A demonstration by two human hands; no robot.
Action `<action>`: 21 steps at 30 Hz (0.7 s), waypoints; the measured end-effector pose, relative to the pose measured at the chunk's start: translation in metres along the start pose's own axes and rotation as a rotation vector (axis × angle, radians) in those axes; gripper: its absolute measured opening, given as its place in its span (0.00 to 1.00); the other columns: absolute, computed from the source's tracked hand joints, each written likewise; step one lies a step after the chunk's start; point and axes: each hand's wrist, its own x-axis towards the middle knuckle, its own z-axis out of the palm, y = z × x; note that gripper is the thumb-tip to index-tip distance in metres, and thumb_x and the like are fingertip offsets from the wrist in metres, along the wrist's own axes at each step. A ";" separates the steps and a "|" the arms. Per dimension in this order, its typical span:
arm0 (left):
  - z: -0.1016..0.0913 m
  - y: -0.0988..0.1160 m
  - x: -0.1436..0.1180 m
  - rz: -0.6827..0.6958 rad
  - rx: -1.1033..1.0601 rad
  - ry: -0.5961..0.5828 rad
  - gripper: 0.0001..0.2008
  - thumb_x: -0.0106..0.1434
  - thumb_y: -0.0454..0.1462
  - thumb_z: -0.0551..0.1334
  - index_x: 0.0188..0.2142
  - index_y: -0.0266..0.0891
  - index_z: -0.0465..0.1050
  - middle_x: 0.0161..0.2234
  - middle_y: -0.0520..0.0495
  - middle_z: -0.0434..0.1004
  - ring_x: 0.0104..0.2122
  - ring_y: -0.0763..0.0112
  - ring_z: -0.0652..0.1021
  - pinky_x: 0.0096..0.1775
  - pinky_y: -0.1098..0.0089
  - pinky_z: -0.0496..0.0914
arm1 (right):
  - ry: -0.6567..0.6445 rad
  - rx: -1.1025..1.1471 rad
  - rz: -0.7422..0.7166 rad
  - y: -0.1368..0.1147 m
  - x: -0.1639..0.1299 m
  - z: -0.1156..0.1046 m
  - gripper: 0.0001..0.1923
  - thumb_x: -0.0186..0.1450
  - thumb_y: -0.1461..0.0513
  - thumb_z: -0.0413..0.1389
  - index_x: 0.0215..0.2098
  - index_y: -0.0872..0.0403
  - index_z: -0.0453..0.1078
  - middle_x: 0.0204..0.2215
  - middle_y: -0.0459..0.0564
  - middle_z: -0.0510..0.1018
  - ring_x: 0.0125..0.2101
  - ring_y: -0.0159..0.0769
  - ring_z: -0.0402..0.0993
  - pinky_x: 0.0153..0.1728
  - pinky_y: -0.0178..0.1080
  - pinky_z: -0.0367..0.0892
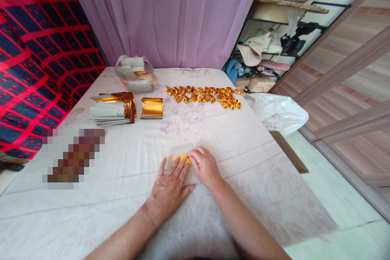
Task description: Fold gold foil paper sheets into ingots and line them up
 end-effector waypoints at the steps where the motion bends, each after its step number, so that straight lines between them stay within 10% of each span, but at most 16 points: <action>1: 0.000 0.000 0.000 0.001 -0.002 0.005 0.28 0.68 0.54 0.48 0.61 0.45 0.64 0.59 0.46 0.69 0.60 0.57 0.67 0.63 0.50 0.49 | 0.001 0.002 0.002 0.000 0.000 0.000 0.09 0.65 0.68 0.51 0.34 0.51 0.72 0.34 0.49 0.76 0.37 0.36 0.72 0.41 0.37 0.68; 21: -0.009 -0.018 -0.022 -0.019 -0.018 -0.009 0.26 0.69 0.52 0.47 0.57 0.43 0.69 0.58 0.46 0.70 0.60 0.58 0.67 0.64 0.48 0.41 | -0.002 0.048 0.014 0.002 0.000 0.000 0.09 0.64 0.70 0.52 0.33 0.52 0.72 0.34 0.48 0.76 0.37 0.36 0.72 0.41 0.38 0.66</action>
